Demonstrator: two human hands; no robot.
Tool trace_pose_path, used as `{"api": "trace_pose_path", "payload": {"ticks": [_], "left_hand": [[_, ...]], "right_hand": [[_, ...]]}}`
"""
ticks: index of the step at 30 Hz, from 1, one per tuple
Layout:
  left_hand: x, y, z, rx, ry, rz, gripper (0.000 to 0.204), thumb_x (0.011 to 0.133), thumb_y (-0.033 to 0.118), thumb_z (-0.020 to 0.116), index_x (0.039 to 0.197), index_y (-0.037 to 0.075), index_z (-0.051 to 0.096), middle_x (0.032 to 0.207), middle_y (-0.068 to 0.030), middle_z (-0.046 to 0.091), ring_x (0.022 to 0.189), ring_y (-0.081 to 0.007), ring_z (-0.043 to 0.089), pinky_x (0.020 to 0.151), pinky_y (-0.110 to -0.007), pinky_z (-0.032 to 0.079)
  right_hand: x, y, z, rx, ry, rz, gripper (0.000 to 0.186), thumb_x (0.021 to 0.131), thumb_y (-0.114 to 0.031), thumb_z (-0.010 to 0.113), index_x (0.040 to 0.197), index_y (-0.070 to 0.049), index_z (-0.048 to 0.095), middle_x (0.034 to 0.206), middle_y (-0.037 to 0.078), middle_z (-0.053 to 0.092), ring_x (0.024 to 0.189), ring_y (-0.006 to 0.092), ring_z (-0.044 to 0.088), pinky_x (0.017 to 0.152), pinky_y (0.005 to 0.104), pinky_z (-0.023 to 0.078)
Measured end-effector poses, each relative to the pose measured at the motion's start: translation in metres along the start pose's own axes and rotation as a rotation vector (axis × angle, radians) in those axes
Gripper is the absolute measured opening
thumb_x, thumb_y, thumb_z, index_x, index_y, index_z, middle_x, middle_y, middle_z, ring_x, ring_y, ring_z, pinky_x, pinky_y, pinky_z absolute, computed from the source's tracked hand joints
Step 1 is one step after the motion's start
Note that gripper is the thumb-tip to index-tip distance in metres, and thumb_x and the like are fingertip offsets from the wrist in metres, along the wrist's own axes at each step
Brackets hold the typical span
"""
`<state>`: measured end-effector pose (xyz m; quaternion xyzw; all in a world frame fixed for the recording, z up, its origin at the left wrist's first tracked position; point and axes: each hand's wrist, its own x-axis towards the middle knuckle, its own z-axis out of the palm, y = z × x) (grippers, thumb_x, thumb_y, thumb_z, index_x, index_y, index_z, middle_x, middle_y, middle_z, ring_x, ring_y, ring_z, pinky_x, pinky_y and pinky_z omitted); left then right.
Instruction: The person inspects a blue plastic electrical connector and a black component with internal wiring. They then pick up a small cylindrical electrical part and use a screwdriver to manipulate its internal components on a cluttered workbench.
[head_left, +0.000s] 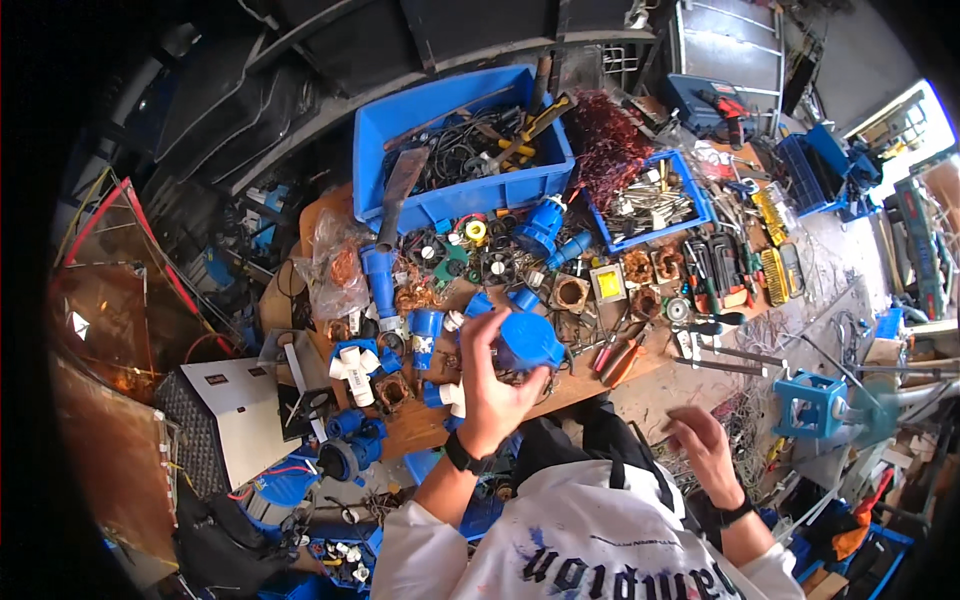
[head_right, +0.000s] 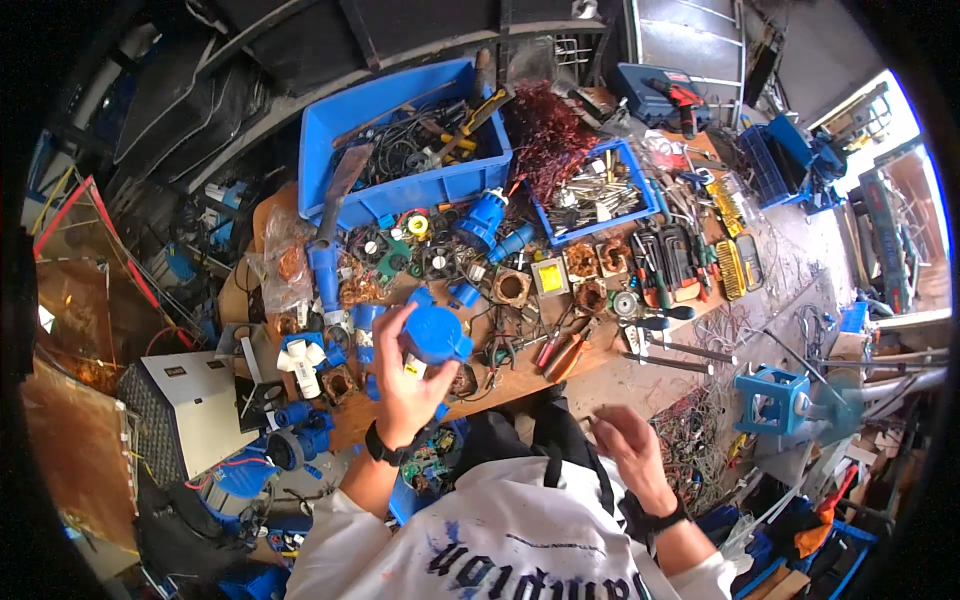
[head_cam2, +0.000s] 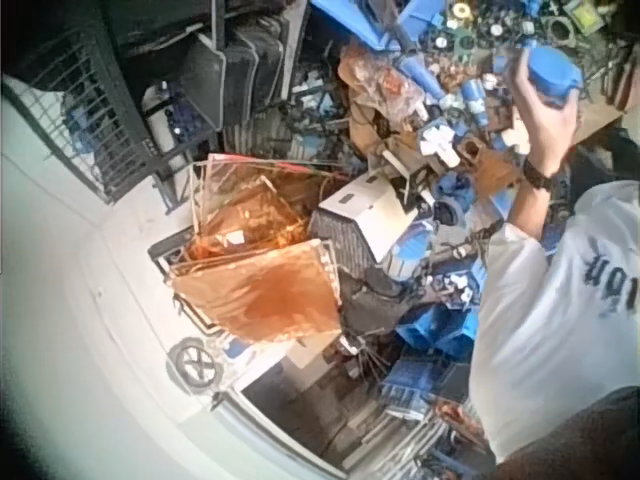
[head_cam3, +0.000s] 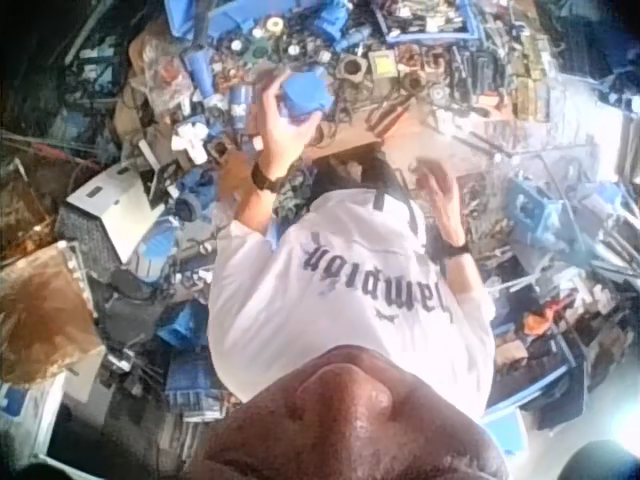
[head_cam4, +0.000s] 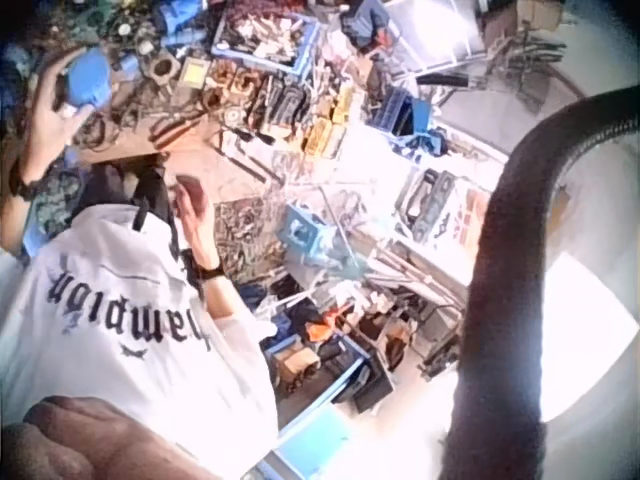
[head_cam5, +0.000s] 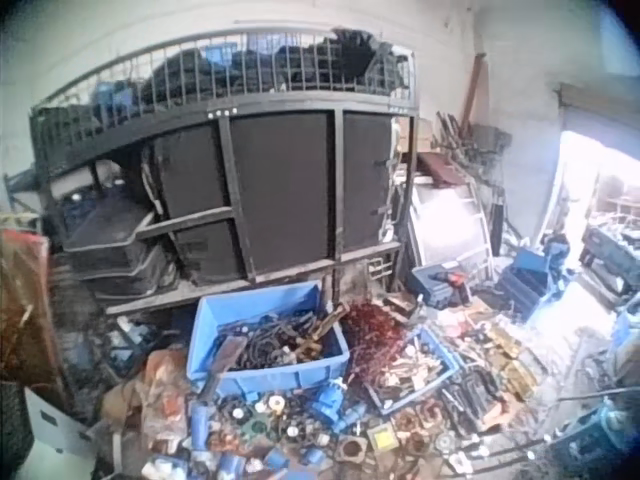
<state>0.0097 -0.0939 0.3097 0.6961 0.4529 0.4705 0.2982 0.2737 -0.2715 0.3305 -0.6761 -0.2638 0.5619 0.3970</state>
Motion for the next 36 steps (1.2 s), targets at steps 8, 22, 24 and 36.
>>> {"api": "trace_pose_path", "payload": {"ticks": [8, 22, 24, 36], "left_hand": [[-0.020, 0.104, -0.025, 0.296, -0.108, 0.297, 0.074, 0.061, 0.003, 0.080, 0.129, 0.010, 0.052, 0.120, -0.0118, 0.049, 0.107, -0.0324, 0.050, 0.091, -0.043, 0.041], [-0.054, 0.134, -0.063, 0.123, 0.176, 0.215, 0.056, 0.065, 0.002, 0.082, 0.114, 0.001, 0.055, 0.099, -0.0156, 0.066, 0.087, -0.0308, 0.066, 0.074, -0.036, 0.054], [-0.059, 0.126, -0.058, -0.006, 0.227, 0.224, 0.055, 0.066, 0.002, 0.082, 0.114, 0.001, 0.055, 0.099, -0.0155, 0.066, 0.087, -0.0294, 0.066, 0.074, -0.035, 0.053], [-0.061, 0.129, -0.040, -0.258, 0.286, 0.460, 0.066, 0.065, 0.003, 0.087, 0.116, 0.003, 0.046, 0.098, -0.0179, 0.063, 0.085, -0.0252, 0.064, 0.075, -0.036, 0.053]], "right_hand": [[-0.015, -0.136, 0.089, -0.460, -0.218, -0.768, 0.064, 0.080, -0.030, 0.077, 0.130, -0.001, 0.048, 0.110, 0.016, 0.059, 0.090, 0.0274, 0.063, 0.072, 0.0352, 0.054], [-0.043, -0.134, 0.110, -0.225, -0.445, -0.959, 0.051, 0.096, -0.034, 0.053, 0.129, 0.005, 0.047, 0.117, 0.018, 0.062, 0.095, 0.0225, 0.066, 0.076, 0.0321, 0.056], [-0.047, -0.131, 0.111, -0.027, -0.494, -0.904, 0.055, 0.098, -0.039, 0.050, 0.130, 0.005, 0.046, 0.119, 0.019, 0.061, 0.096, 0.0225, 0.066, 0.077, 0.0317, 0.056], [-0.071, -0.121, 0.097, 0.298, -0.539, -0.775, 0.067, 0.098, -0.052, 0.041, 0.135, 0.003, 0.038, 0.119, 0.028, 0.058, 0.089, 0.0292, 0.068, 0.075, 0.0359, 0.058]]}}
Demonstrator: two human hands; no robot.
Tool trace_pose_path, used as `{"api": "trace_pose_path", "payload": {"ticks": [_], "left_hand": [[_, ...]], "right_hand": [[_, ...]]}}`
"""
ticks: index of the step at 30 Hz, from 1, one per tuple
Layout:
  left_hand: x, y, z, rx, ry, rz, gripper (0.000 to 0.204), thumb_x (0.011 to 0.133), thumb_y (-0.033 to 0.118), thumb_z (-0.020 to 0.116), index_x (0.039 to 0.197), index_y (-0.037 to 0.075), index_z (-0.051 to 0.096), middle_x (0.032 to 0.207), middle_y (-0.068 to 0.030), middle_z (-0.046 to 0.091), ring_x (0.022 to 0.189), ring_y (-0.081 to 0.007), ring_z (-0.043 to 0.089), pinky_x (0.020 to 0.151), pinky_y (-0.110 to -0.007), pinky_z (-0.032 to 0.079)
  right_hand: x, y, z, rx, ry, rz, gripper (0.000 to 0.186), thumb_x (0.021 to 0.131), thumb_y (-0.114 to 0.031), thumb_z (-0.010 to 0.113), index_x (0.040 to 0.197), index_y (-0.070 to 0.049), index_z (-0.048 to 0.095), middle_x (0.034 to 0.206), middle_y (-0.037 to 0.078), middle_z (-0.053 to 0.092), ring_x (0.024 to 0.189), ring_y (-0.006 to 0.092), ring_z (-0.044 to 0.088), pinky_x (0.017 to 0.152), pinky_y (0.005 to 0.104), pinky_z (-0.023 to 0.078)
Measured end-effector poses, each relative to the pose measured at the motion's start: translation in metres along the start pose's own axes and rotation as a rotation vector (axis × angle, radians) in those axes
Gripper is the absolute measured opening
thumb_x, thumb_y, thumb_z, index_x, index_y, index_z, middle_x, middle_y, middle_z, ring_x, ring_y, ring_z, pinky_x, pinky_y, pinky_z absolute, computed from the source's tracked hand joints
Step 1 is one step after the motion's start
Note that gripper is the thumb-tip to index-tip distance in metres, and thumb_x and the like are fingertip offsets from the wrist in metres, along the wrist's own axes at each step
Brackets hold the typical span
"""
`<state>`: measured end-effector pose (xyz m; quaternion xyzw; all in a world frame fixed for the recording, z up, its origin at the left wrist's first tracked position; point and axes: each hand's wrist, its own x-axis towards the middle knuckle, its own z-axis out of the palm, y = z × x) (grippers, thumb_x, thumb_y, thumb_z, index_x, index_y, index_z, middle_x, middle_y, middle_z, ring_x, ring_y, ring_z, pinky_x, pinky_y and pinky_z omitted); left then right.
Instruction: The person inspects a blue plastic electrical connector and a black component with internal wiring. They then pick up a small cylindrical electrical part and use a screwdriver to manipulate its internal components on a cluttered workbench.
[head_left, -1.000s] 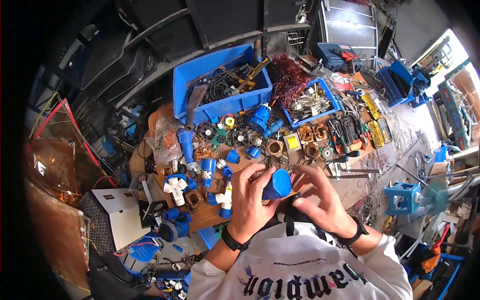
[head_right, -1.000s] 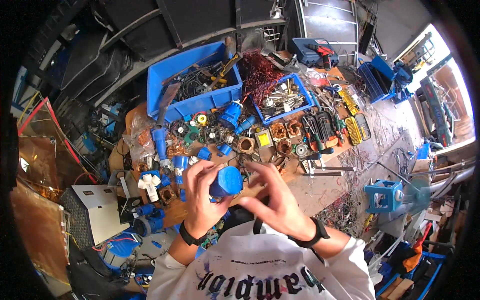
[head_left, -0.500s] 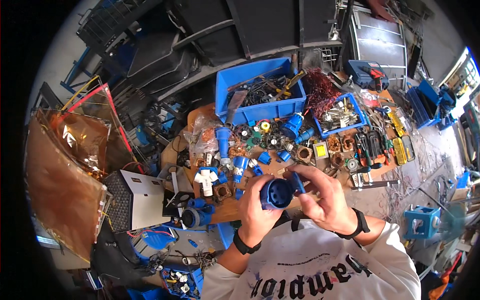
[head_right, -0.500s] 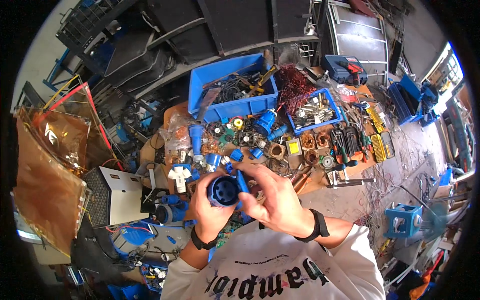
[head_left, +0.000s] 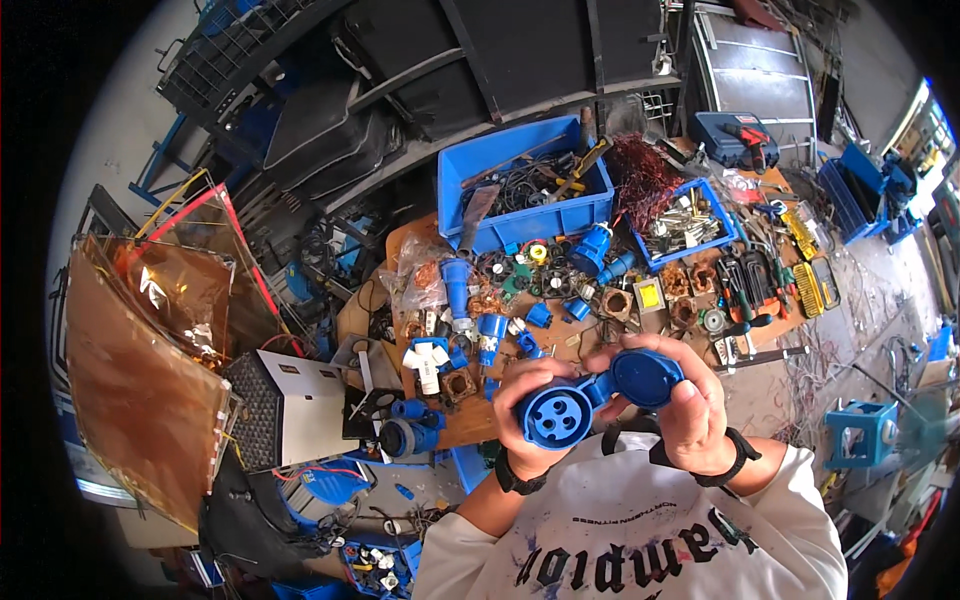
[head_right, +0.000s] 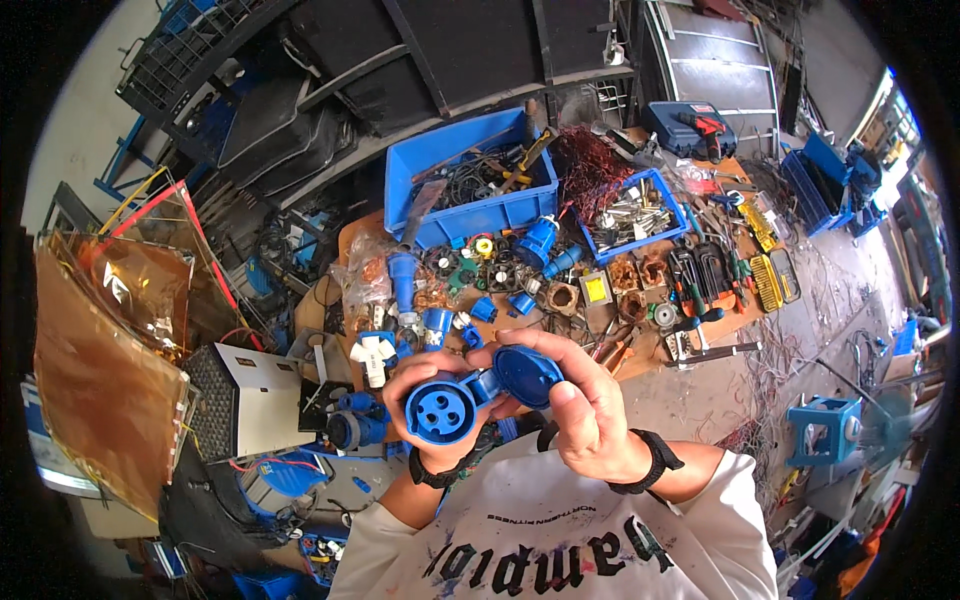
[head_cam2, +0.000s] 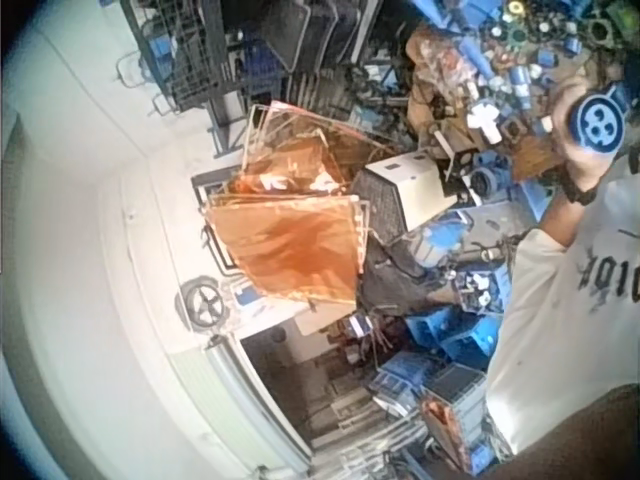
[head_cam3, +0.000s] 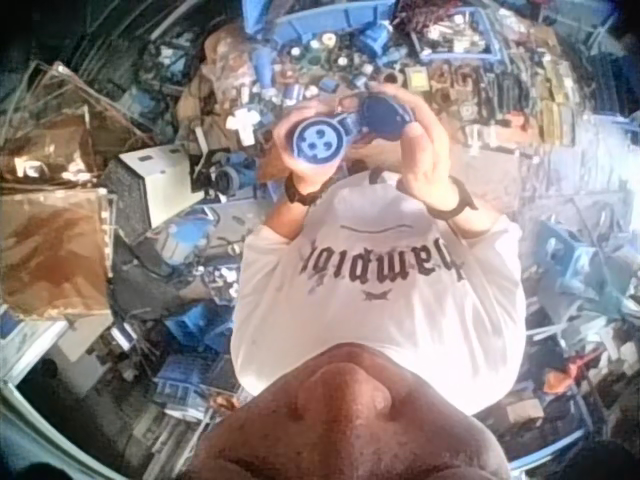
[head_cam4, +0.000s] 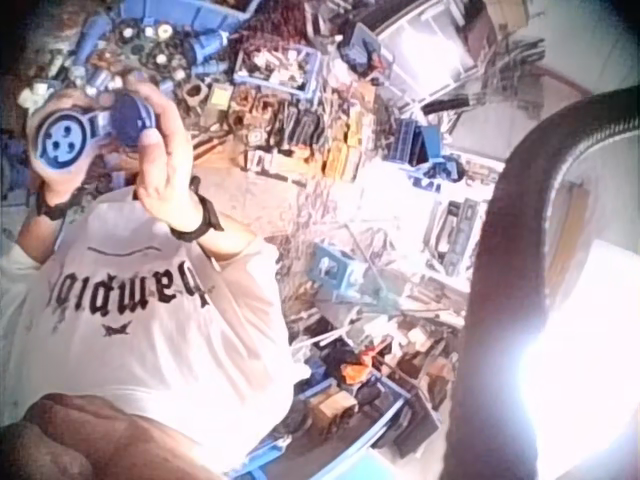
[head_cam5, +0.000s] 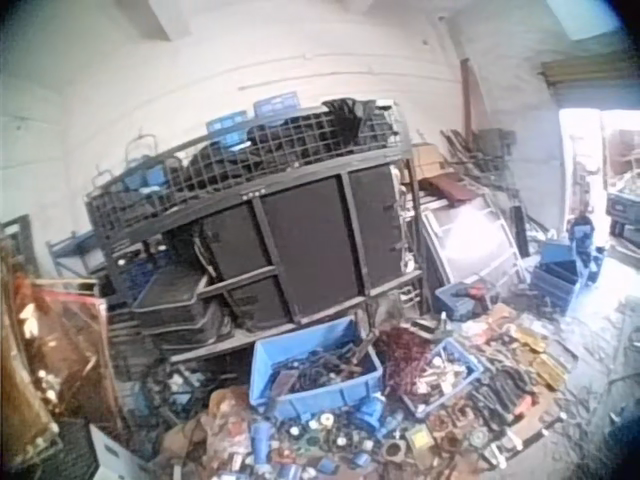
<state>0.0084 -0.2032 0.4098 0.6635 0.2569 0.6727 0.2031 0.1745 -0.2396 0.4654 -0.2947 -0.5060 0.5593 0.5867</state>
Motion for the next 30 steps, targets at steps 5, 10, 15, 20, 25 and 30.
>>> {"api": "trace_pose_path", "payload": {"ticks": [5, 10, 15, 20, 25, 30], "left_hand": [[-0.002, 0.007, 0.000, 0.039, -0.038, -0.071, 0.075, 0.062, 0.015, 0.092, 0.116, 0.008, 0.040, 0.100, -0.0125, 0.060, 0.087, -0.0216, 0.060, 0.079, -0.034, 0.051], [-0.003, 0.010, 0.000, -0.025, -0.043, -0.088, 0.076, 0.063, 0.020, 0.093, 0.115, 0.009, 0.039, 0.100, -0.0117, 0.058, 0.086, -0.0211, 0.060, 0.077, -0.033, 0.051], [0.001, 0.009, -0.004, -0.042, -0.009, -0.022, 0.070, 0.064, 0.012, 0.090, 0.116, 0.006, 0.044, 0.093, -0.0142, 0.065, 0.084, -0.0236, 0.065, 0.075, -0.035, 0.051], [0.004, 0.009, -0.009, -0.041, -0.021, 0.004, 0.069, 0.065, 0.012, 0.090, 0.116, 0.007, 0.045, 0.094, -0.0137, 0.065, 0.084, -0.0238, 0.065, 0.076, -0.035, 0.051], [0.004, 0.009, -0.016, 0.014, -0.116, 0.007, 0.074, 0.064, 0.012, 0.091, 0.115, 0.010, 0.038, 0.100, -0.0123, 0.058, 0.087, -0.0227, 0.062, 0.076, -0.034, 0.052], [0.005, 0.007, -0.020, 0.033, -0.137, 0.047, 0.071, 0.065, 0.011, 0.090, 0.116, 0.008, 0.041, 0.102, -0.0144, 0.058, 0.087, -0.0243, 0.063, 0.076, -0.034, 0.054]], "right_hand": [[-0.002, -0.003, -0.003, 0.149, -0.056, 0.025, 0.059, 0.102, -0.043, 0.037, 0.136, 0.006, 0.036, 0.125, 0.023, 0.057, 0.097, 0.0232, 0.065, 0.080, 0.0339, 0.057], [-0.006, -0.005, -0.001, 0.168, -0.069, 0.025, 0.060, 0.102, -0.044, 0.037, 0.136, 0.006, 0.035, 0.125, 0.024, 0.056, 0.097, 0.0235, 0.064, 0.080, 0.0338, 0.056], [-0.008, -0.007, 0.004, 0.164, -0.065, 0.061, 0.063, 0.101, -0.047, 0.038, 0.137, 0.005, 0.035, 0.125, 0.023, 0.057, 0.094, 0.0222, 0.065, 0.081, 0.0340, 0.056], [-0.008, -0.006, 0.005, 0.134, -0.090, 0.052, 0.065, 0.100, -0.049, 0.040, 0.136, 0.005, 0.036, 0.125, 0.022, 0.057, 0.093, 0.0216, 0.065, 0.082, 0.0333, 0.055], [-0.007, -0.007, 0.006, 0.131, -0.086, 0.050, 0.065, 0.099, -0.050, 0.041, 0.136, 0.004, 0.037, 0.123, 0.025, 0.057, 0.095, 0.0255, 0.065, 0.080, 0.0351, 0.057], [-0.004, -0.006, 0.008, 0.108, -0.069, 0.013, 0.062, 0.098, -0.050, 0.041, 0.133, 0.000, 0.037, 0.118, 0.031, 0.056, 0.095, 0.0330, 0.066, 0.072, 0.0375, 0.060]]}}
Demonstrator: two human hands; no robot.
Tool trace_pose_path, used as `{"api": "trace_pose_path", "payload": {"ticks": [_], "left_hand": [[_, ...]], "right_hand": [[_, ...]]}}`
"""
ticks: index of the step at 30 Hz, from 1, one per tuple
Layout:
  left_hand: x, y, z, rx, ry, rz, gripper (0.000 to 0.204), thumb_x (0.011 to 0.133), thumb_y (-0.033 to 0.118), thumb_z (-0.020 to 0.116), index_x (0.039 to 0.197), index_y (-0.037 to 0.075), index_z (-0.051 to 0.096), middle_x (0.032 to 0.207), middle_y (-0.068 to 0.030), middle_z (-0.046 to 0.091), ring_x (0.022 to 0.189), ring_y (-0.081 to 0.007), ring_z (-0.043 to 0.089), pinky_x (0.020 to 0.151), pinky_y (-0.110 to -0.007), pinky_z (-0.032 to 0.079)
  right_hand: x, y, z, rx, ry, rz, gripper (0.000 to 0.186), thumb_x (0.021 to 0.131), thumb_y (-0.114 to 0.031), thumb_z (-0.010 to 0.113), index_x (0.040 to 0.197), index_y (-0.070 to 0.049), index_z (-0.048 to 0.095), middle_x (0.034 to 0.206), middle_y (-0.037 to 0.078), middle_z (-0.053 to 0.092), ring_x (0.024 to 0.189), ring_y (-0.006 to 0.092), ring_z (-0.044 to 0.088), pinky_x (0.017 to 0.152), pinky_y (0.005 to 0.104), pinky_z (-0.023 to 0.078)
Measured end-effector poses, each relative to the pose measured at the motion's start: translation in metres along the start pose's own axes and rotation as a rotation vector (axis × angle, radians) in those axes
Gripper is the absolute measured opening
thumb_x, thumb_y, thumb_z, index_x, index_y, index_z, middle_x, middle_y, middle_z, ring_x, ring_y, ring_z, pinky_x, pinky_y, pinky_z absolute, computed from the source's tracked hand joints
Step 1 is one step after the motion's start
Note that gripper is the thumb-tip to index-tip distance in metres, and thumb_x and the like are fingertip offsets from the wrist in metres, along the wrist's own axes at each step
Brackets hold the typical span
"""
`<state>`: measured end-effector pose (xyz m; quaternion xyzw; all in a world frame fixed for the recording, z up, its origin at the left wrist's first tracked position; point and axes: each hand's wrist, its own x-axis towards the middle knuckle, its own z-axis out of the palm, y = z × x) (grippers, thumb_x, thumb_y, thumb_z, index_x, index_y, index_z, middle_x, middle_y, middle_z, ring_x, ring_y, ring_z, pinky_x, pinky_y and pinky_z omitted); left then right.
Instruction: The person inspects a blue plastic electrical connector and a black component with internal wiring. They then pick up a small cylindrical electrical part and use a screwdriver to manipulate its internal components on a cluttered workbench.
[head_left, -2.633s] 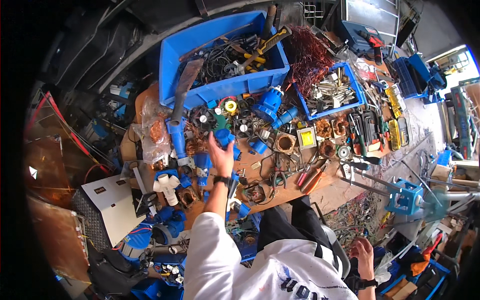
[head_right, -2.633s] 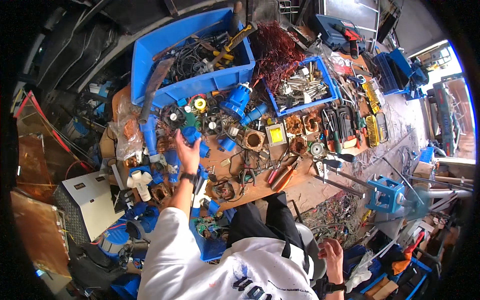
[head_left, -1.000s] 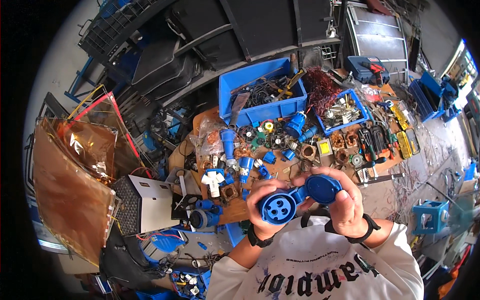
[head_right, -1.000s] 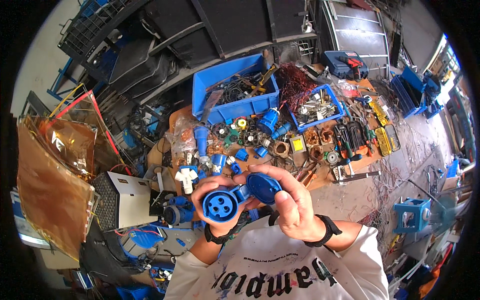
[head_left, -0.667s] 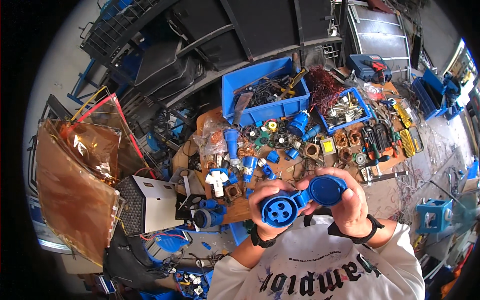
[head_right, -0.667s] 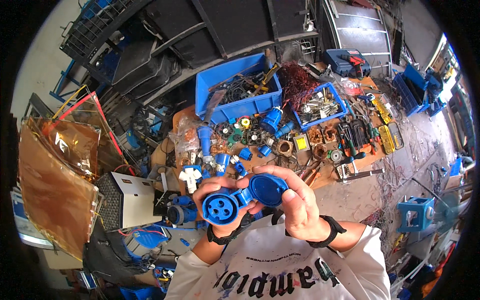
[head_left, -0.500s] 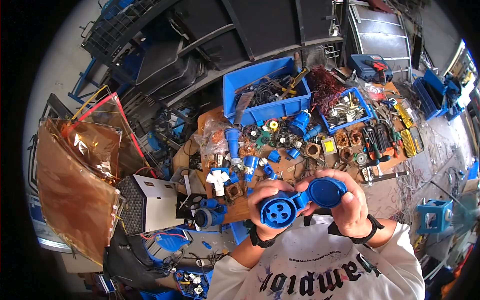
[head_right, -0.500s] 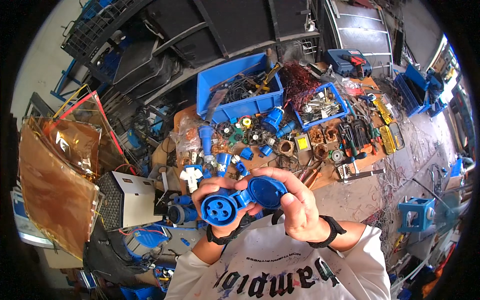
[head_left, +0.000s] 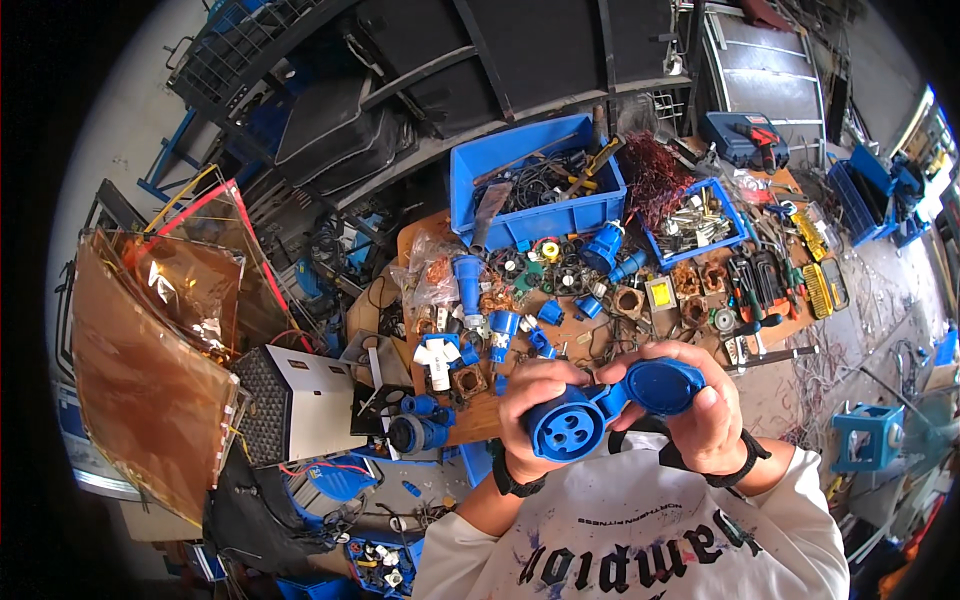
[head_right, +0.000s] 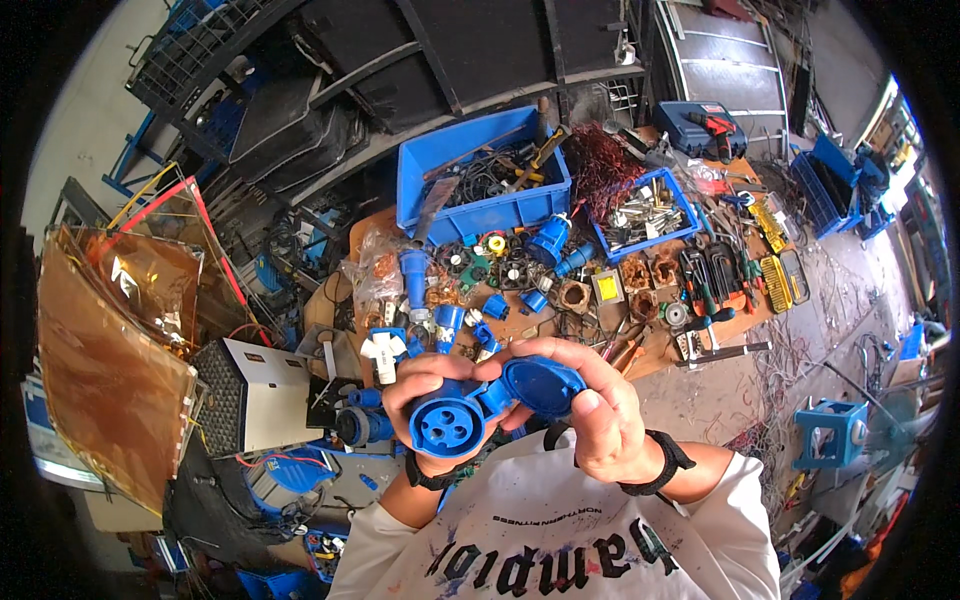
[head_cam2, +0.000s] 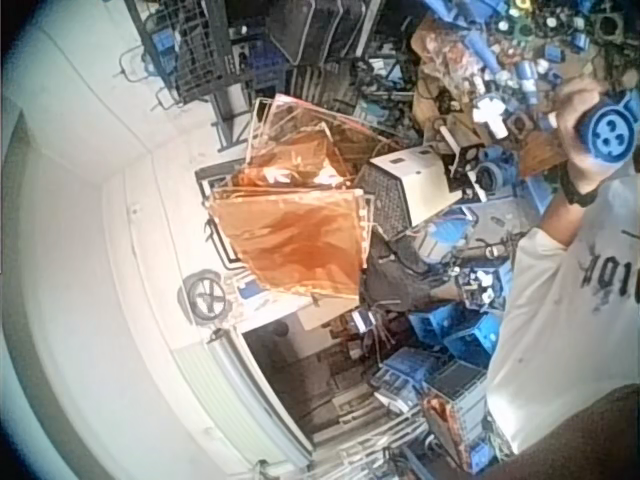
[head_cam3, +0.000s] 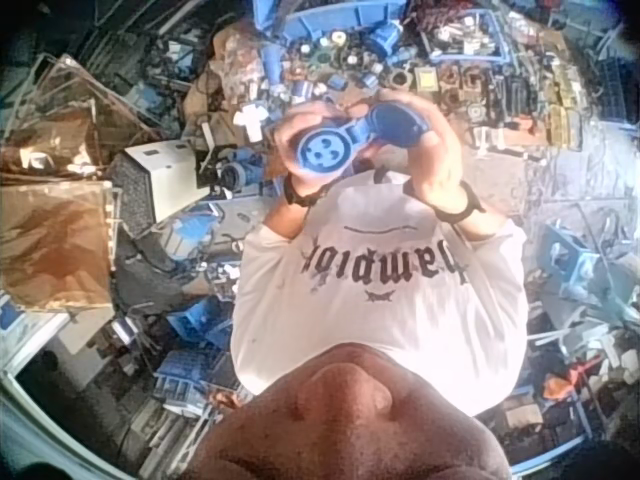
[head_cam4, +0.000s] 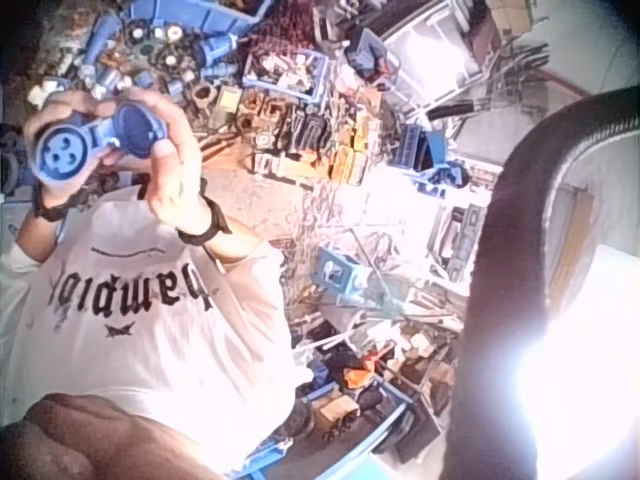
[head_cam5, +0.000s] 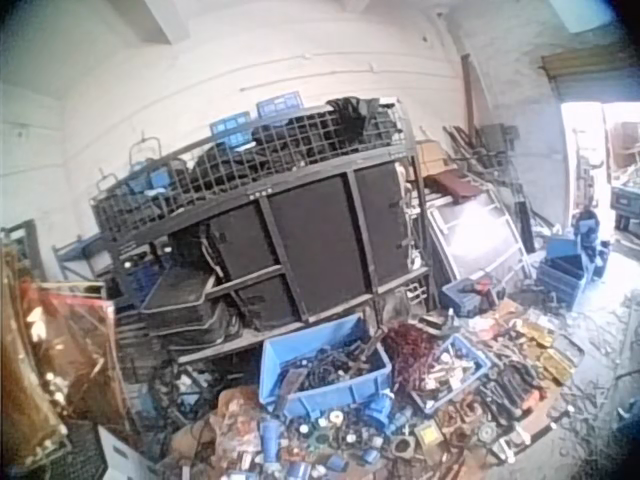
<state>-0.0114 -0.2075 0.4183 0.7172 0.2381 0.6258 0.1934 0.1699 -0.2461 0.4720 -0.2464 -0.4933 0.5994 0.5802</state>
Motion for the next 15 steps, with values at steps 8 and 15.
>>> {"api": "trace_pose_path", "payload": {"ticks": [8, 15], "left_hand": [[0.008, 0.011, -0.007, 0.002, -0.037, -0.075, 0.063, 0.063, 0.009, 0.086, 0.117, 0.005, 0.054, 0.109, -0.0175, 0.063, 0.094, -0.0311, 0.064, 0.083, -0.040, 0.050], [0.007, 0.011, -0.003, -0.006, -0.049, -0.072, 0.072, 0.065, 0.007, 0.089, 0.119, 0.004, 0.041, 0.106, -0.0180, 0.056, 0.092, -0.0219, 0.060, 0.080, -0.033, 0.052]], "right_hand": [[0.007, 0.001, -0.008, 0.048, -0.017, 0.006, 0.068, 0.099, -0.052, 0.038, 0.136, 0.005, 0.036, 0.125, 0.027, 0.056, 0.096, 0.0281, 0.066, 0.078, 0.0369, 0.058], [0.005, -0.001, -0.006, -0.008, -0.040, -0.008, 0.066, 0.099, -0.048, 0.044, 0.138, 0.005, 0.037, 0.129, 0.026, 0.054, 0.107, 0.0261, 0.062, 0.080, 0.0344, 0.057]]}}
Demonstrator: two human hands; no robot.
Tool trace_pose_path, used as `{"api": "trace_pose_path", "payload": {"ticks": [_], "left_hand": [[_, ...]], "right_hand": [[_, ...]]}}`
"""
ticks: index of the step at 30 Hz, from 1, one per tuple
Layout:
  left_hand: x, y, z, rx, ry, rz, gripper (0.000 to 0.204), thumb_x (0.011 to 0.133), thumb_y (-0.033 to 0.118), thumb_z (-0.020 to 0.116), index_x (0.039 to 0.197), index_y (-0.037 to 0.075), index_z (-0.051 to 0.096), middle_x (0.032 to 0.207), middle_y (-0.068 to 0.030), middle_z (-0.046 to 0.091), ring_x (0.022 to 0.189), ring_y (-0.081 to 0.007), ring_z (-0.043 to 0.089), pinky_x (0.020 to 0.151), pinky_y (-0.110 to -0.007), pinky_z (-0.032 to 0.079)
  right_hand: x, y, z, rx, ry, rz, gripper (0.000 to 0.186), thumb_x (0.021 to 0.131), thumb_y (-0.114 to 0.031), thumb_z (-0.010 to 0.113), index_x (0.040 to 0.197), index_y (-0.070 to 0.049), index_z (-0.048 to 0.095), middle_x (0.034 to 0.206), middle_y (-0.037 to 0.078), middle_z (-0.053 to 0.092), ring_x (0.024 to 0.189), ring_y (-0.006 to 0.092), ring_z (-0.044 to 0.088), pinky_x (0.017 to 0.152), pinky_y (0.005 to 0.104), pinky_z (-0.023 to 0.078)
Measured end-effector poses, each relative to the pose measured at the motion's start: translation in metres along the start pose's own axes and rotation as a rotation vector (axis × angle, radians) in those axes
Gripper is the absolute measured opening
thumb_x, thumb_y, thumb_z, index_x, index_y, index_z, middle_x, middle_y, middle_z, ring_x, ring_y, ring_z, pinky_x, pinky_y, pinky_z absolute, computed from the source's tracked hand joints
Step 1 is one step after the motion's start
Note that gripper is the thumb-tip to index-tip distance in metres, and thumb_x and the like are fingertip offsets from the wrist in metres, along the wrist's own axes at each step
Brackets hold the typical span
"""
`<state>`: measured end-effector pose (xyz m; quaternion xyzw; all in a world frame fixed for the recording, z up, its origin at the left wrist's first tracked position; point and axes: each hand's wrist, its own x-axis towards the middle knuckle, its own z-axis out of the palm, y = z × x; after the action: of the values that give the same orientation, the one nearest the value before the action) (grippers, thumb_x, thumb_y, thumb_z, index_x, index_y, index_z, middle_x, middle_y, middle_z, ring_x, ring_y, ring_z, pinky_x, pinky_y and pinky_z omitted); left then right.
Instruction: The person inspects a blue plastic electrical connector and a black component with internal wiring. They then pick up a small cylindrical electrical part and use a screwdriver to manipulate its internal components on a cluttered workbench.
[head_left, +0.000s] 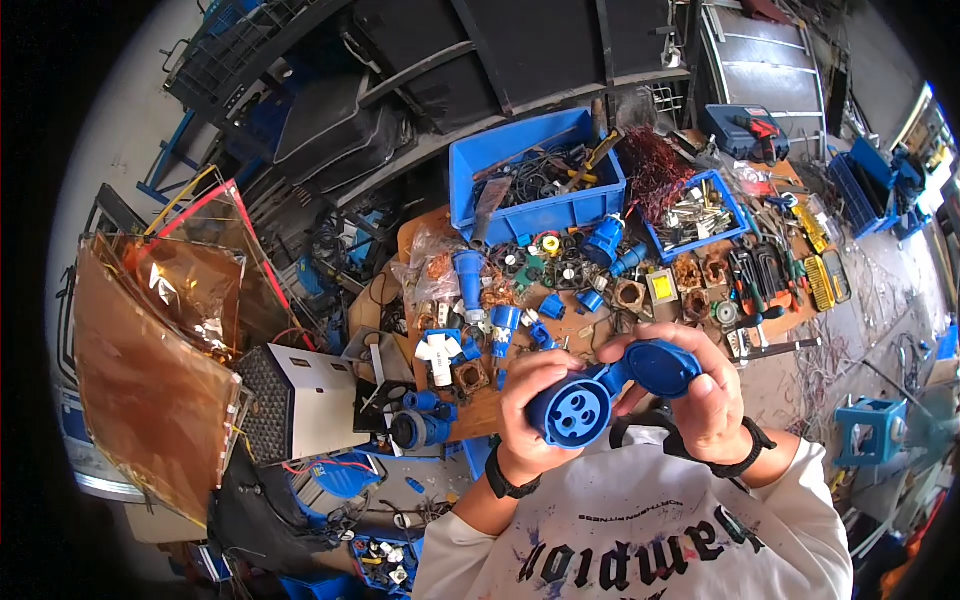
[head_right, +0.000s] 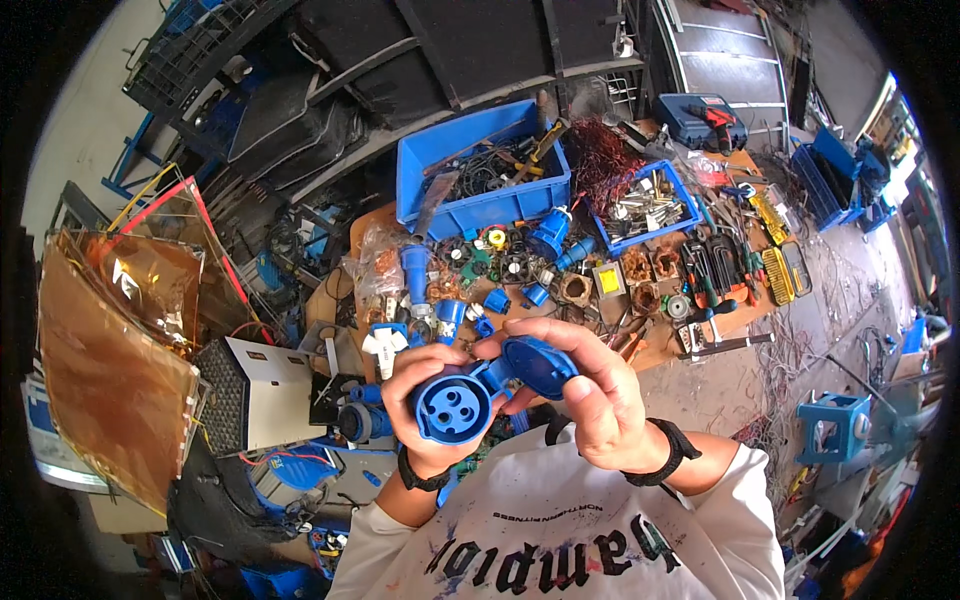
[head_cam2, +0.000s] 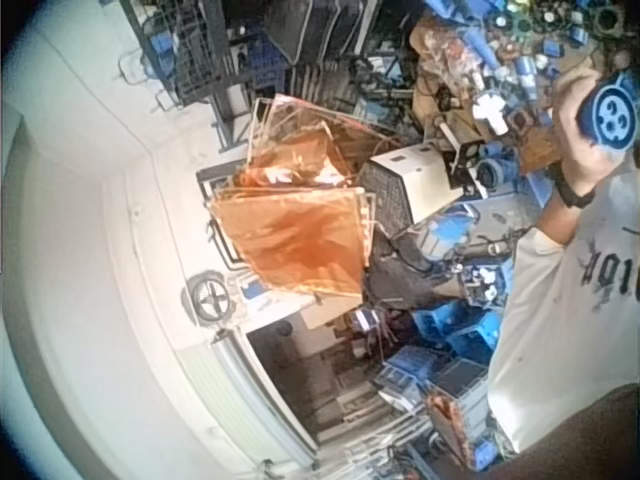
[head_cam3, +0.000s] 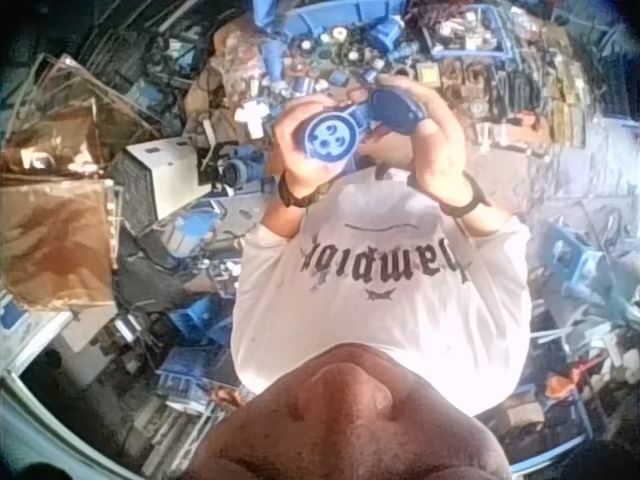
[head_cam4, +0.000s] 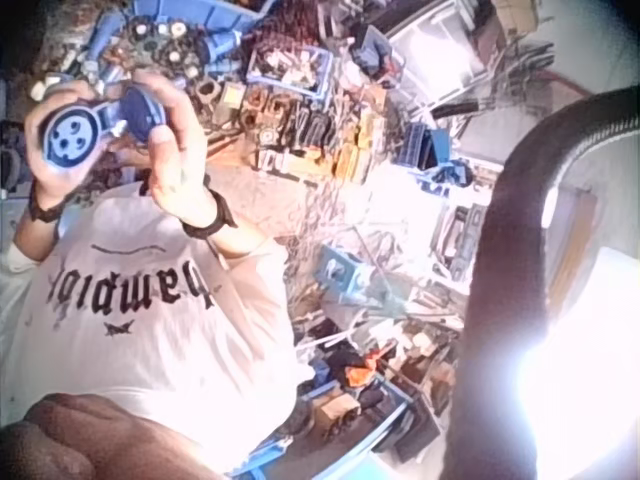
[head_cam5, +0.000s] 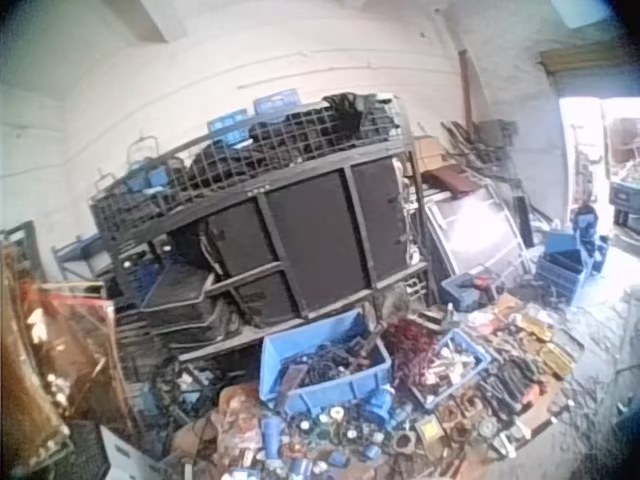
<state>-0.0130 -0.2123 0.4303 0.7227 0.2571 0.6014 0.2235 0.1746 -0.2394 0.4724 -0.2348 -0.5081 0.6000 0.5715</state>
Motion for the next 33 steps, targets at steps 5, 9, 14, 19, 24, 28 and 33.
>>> {"api": "trace_pose_path", "payload": {"ticks": [5, 9, 14, 19, 24, 28, 33], "left_hand": [[0.000, 0.003, 0.000, 0.029, 0.002, -0.029, 0.073, 0.064, 0.008, 0.089, 0.119, 0.005, 0.041, 0.105, -0.0167, 0.057, 0.095, -0.0236, 0.059, 0.085, -0.036, 0.049], [-0.002, 0.002, 0.002, 0.016, 0.046, 0.018, 0.070, 0.065, 0.005, 0.085, 0.123, 0.006, 0.045, 0.107, -0.0182, 0.061, 0.093, -0.0271, 0.063, 0.082, -0.037, 0.051], [-0.007, 0.000, 0.002, -0.017, 0.021, -0.008, 0.072, 0.064, 0.006, 0.087, 0.121, 0.006, 0.043, 0.106, -0.0179, 0.060, 0.093, -0.0256, 0.062, 0.081, -0.036, 0.050], [-0.010, 0.000, 0.003, -0.052, 0.057, -0.017, 0.072, 0.062, 0.006, 0.087, 0.121, 0.006, 0.046, 0.104, -0.0170, 0.063, 0.092, -0.0263, 0.063, 0.080, -0.037, 0.050], [-0.011, 0.000, 0.003, -0.093, 0.056, -0.016, 0.069, 0.063, 0.008, 0.087, 0.120, 0.006, 0.048, 0.106, -0.0166, 0.062, 0.094, -0.0268, 0.062, 0.082, -0.037, 0.049], [-0.008, 0.001, 0.003, -0.022, -0.009, -0.086, 0.069, 0.064, 0.010, 0.088, 0.120, 0.003, 0.048, 0.108, -0.0158, 0.062, 0.098, -0.0281, 0.061, 0.085, -0.038, 0.048], [-0.011, -0.003, 0.005, 0.143, -0.079, -0.099, 0.076, 0.066, 0.033, 0.089, 0.121, 0.002, 0.047, 0.115, -0.0154, 0.056, 0.105, -0.0269, 0.057, 0.088, -0.038, 0.048]], "right_hand": [[0.000, -0.007, 0.003, -0.036, -0.039, -0.014, 0.066, 0.098, -0.043, 0.049, 0.141, 0.005, 0.036, 0.131, 0.022, 0.053, 0.116, 0.0263, 0.057, 0.085, 0.0339, 0.055], [-0.005, -0.005, -0.001, -0.120, -0.062, -0.052, 0.065, 0.097, -0.040, 0.051, 0.140, 0.006, 0.037, 0.130, 0.021, 0.054, 0.108, 0.0244, 0.062, 0.087, 0.0341, 0.054], [-0.011, -0.001, 0.002, -0.225, -0.011, -0.062, 0.064, 0.091, -0.040, 0.062, 0.134, 0.005, 0.047, 0.127, 0.021, 0.058, 0.102, 0.0276, 0.066, 0.078, 0.0341, 0.056], [-0.012, -0.004, 0.001, -0.322, -0.034, -0.085, 0.064, 0.090, -0.041, 0.062, 0.134, 0.004, 0.048, 0.126, 0.021, 0.058, 0.101, 0.0285, 0.066, 0.076, 0.0351, 0.058], [-0.011, -0.012, 0.001, -0.410, -0.074, -0.106, 0.062, 0.086, -0.034, 0.069, 0.132, 0.001, 0.050, 0.125, 0.018, 0.059, 0.102, 0.0279, 0.066, 0.077, 0.0352, 0.058], [-0.004, -0.019, 0.002, -0.559, -0.083, -0.084, 0.061, 0.080, -0.024, 0.076, 0.131, -0.001, 0.051, 0.122, 0.017, 0.060, 0.102, 0.0271, 0.065, 0.077, 0.0342, 0.058], [0.000, -0.019, 0.006, -0.703, -0.052, -0.099, 0.060, 0.080, -0.020, 0.078, 0.131, -0.003, 0.051, 0.133, 0.017, 0.048, 0.107, 0.0279, 0.062, 0.076, 0.0347, 0.059]]}}
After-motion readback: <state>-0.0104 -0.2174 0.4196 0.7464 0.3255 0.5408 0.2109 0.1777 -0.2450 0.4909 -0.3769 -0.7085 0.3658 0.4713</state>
